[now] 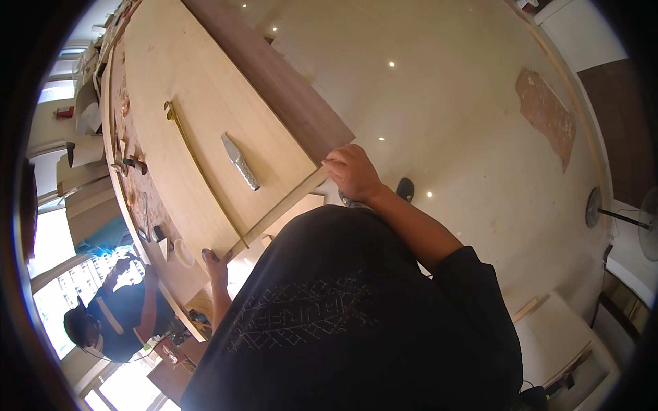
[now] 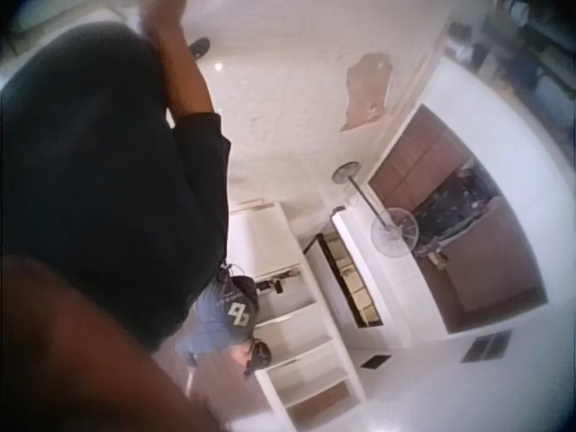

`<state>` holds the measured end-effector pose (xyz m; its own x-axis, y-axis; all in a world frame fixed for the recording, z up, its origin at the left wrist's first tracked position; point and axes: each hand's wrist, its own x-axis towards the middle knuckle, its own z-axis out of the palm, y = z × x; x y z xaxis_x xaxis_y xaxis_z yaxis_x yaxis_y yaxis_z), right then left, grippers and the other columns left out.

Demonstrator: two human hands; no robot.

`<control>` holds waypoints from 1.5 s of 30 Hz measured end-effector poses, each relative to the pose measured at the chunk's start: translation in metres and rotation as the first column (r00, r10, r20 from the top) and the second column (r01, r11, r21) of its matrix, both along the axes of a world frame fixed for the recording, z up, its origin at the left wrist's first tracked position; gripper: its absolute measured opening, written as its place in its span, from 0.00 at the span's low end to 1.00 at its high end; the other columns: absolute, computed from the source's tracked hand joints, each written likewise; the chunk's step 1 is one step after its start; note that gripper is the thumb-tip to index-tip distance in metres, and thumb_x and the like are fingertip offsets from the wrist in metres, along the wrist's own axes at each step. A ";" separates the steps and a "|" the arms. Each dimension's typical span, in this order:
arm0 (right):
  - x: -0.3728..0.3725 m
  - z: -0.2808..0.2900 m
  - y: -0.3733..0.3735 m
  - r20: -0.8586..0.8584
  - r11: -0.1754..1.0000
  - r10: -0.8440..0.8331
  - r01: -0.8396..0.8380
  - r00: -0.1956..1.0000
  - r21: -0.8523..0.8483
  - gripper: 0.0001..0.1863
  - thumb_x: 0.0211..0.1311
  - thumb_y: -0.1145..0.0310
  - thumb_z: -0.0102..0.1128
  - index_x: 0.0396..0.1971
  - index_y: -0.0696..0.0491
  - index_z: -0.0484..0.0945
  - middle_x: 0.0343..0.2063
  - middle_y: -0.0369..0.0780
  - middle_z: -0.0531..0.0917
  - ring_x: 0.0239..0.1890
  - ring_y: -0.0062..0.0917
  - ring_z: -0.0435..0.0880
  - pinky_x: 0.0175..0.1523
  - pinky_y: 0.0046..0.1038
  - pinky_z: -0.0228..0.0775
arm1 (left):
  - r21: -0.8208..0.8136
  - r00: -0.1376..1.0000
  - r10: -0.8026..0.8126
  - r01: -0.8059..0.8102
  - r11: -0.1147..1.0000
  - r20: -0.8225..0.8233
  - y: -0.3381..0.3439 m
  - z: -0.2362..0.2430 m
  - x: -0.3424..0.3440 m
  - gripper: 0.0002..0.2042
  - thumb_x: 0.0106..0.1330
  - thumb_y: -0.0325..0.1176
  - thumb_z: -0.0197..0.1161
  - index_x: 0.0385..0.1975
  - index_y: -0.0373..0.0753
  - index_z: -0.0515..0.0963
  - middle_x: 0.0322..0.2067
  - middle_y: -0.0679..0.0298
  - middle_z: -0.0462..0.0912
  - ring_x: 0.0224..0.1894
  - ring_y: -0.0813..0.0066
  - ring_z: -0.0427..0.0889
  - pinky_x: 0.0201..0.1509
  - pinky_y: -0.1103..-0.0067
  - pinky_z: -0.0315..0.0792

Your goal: Trimming or scraping the edge of a wooden panel using a scraper tool.

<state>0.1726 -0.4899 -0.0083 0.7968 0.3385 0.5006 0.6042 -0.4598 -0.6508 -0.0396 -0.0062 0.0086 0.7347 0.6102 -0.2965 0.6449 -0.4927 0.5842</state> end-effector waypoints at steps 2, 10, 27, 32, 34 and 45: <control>-0.004 0.004 -0.005 0.029 0.999 -0.042 0.042 0.999 -0.020 0.11 0.49 0.68 0.68 0.35 0.51 0.82 0.36 0.35 0.80 0.44 0.30 0.77 0.53 0.35 0.64 | 0.012 1.000 -0.005 0.005 1.000 -0.003 -0.002 0.002 0.001 0.24 0.53 0.26 0.74 0.46 0.30 0.68 0.39 0.55 0.79 0.42 0.68 0.77 0.48 0.74 0.72; -0.005 0.002 0.017 -0.001 0.985 -0.044 0.043 0.999 -0.167 0.08 0.51 0.65 0.67 0.31 0.49 0.83 0.31 0.30 0.77 0.37 0.27 0.74 0.46 0.33 0.64 | 0.080 0.999 -0.041 0.039 0.996 0.029 -0.009 0.010 0.006 0.25 0.52 0.26 0.75 0.45 0.29 0.68 0.39 0.53 0.79 0.41 0.67 0.78 0.48 0.74 0.74; -0.005 -0.016 0.027 -0.075 0.987 -0.137 0.130 0.988 -0.092 0.03 0.52 0.65 0.67 0.24 0.45 0.82 0.29 0.27 0.76 0.36 0.25 0.72 0.44 0.32 0.60 | 0.056 0.999 -0.035 0.036 0.998 -0.012 0.000 0.003 0.002 0.24 0.51 0.28 0.75 0.45 0.30 0.69 0.39 0.53 0.78 0.43 0.64 0.77 0.50 0.70 0.71; -0.005 -0.019 0.030 -0.091 0.984 -0.164 0.156 0.982 -0.082 0.03 0.51 0.65 0.68 0.24 0.45 0.82 0.30 0.26 0.77 0.36 0.24 0.73 0.44 0.33 0.60 | -0.012 1.000 0.017 -0.017 1.000 0.014 -0.002 0.002 0.005 0.25 0.52 0.27 0.75 0.46 0.30 0.68 0.40 0.53 0.78 0.43 0.64 0.77 0.50 0.70 0.71; -0.005 -0.021 0.031 -0.093 0.983 -0.167 0.159 0.982 -0.087 0.03 0.51 0.65 0.68 0.24 0.45 0.82 0.29 0.26 0.77 0.36 0.24 0.73 0.44 0.33 0.60 | -0.019 1.000 0.018 -0.018 1.000 0.022 -0.004 0.006 0.007 0.25 0.52 0.27 0.75 0.46 0.31 0.68 0.40 0.53 0.78 0.43 0.64 0.77 0.50 0.70 0.71; -0.003 -0.019 0.029 -0.102 0.985 -0.161 0.154 0.982 -0.072 0.02 0.51 0.65 0.68 0.24 0.44 0.83 0.29 0.25 0.77 0.35 0.24 0.73 0.44 0.34 0.59 | 0.048 0.993 -0.033 0.039 0.998 -0.112 -0.004 0.008 0.007 0.28 0.53 0.27 0.72 0.50 0.28 0.64 0.47 0.56 0.66 0.49 0.63 0.74 0.51 0.70 0.72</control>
<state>0.1698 -0.4606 -0.0270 0.8905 0.2334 0.3906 0.4493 -0.5861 -0.6742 -0.0325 -0.0099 0.0166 0.7210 0.5998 -0.3470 0.6855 -0.5438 0.4842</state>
